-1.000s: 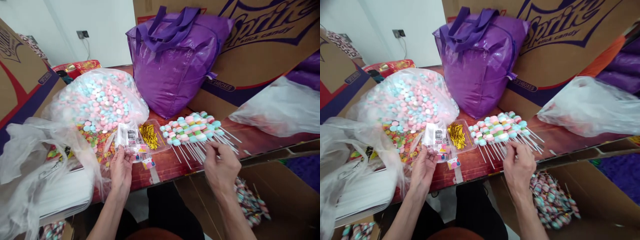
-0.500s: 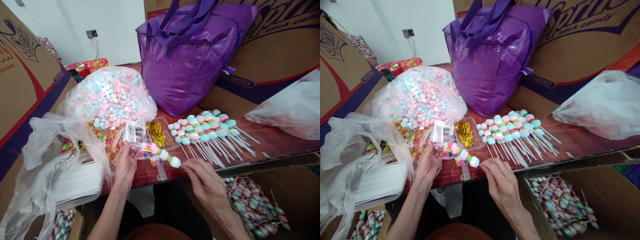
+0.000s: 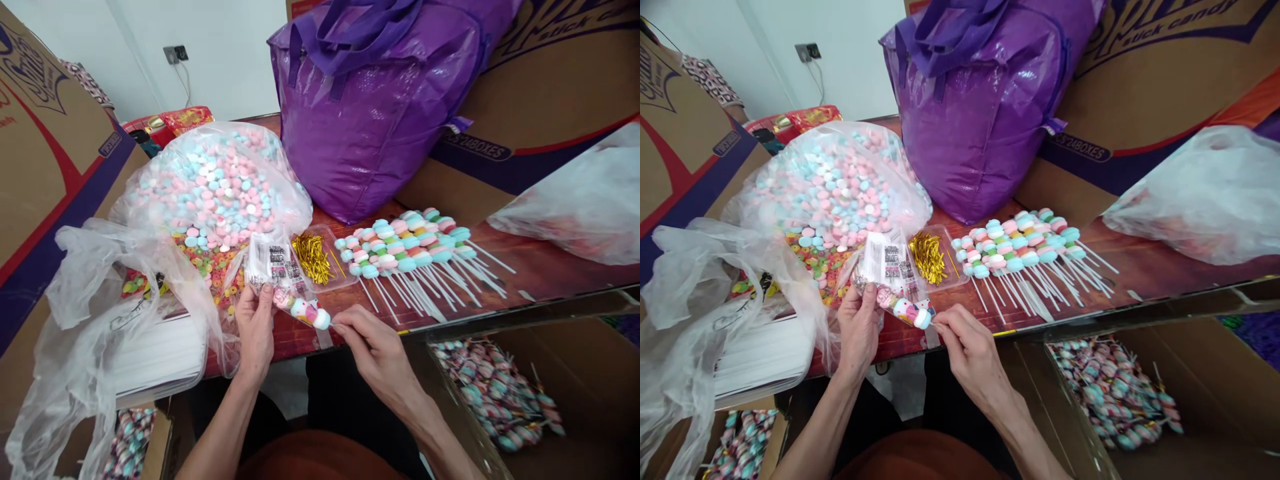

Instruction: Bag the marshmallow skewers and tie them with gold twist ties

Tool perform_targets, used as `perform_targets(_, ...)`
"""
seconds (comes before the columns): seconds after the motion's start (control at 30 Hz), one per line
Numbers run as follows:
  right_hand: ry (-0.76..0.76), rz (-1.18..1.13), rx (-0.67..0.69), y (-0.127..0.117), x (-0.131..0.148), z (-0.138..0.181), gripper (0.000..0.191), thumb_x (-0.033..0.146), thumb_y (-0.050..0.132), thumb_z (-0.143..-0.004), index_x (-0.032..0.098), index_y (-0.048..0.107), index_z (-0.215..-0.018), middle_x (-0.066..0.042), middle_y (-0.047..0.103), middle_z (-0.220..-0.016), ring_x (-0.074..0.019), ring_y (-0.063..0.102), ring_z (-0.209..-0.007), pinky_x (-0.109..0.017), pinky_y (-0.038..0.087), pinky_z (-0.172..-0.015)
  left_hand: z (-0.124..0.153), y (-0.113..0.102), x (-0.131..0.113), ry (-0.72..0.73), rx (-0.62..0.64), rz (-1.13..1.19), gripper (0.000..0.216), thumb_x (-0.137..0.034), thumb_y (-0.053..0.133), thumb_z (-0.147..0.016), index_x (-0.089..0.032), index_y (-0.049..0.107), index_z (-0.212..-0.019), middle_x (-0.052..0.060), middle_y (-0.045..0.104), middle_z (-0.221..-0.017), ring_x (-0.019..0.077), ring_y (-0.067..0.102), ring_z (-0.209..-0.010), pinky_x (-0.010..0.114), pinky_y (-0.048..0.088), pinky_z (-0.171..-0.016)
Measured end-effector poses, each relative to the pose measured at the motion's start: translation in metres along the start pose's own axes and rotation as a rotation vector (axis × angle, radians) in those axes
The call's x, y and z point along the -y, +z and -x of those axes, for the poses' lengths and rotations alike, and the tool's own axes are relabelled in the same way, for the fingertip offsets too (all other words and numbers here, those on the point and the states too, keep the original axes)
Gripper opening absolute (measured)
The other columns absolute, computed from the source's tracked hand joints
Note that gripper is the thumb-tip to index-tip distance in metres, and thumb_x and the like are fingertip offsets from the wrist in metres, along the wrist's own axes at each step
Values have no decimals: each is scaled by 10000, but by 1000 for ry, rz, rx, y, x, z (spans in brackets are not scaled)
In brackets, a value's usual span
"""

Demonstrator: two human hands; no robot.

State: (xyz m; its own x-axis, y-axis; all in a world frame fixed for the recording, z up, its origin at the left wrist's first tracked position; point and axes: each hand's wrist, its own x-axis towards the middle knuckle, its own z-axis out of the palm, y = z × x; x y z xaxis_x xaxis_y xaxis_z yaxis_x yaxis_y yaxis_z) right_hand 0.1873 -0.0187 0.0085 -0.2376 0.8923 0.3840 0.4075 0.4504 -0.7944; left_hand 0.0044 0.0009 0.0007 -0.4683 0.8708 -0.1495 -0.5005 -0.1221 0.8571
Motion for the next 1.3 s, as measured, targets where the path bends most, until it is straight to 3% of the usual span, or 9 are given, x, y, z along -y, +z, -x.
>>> perform_targets(0.5,153,-97,-94,47,11,2,195,204,531,-962,195,653,-811,-15,602,-745,-144,561,-665,-254,444,-633,13,3,4,-234,28,170,311,-359,814,-759,-180,661,-962,35,747,-878,164,722,-800,309,544,-814)
perform_targets(0.63,311,-245,-43,42,12,6,208,281,580,-931,195,654,-757,-4,583,-705,-140,516,-622,-247,407,-567,6,0,0,-215,-39,210,299,-364,825,-748,-179,666,-920,47,758,-910,170,730,-824,293,556,-787)
perform_targets(0.77,518,-485,4,46,8,5,235,360,621,-891,184,626,-735,46,471,-584,-102,374,-492,-237,322,-468,12,1,3,-278,35,183,323,-375,825,-750,-182,648,-939,55,761,-914,198,743,-859,325,562,-819)
perform_targets(0.87,557,-540,-8,56,6,0,251,380,623,-883,182,603,-729,56,451,-571,-90,336,-470,-232,296,-445,20,3,9,-305,73,169,338,-390,804,-774,-185,640,-985,49,759,-902,192,742,-855,336,563,-837)
perform_targets(0.97,514,-457,-25,62,9,-4,232,339,598,-899,184,599,-726,31,520,-605,-108,422,-510,-235,350,-476,20,1,11,-300,86,161,344,-373,803,-777,-181,646,-1015,43,759,-904,178,739,-838,330,562,-846)
perform_targets(1.17,169,-170,-79,59,21,7,168,185,537,-948,196,704,-930,-49,704,-870,-174,657,-792,-284,498,-758,9,0,7,-263,-21,229,307,-325,822,-760,-174,644,-959,58,766,-894,172,739,-823,292,563,-802)
perform_targets(1.3,164,-197,-120,60,19,12,160,171,551,-948,201,708,-937,-35,704,-840,-159,655,-750,-264,507,-714,10,5,6,-245,-49,262,314,-337,807,-781,-176,629,-984,70,766,-951,171,737,-879,281,556,-812)
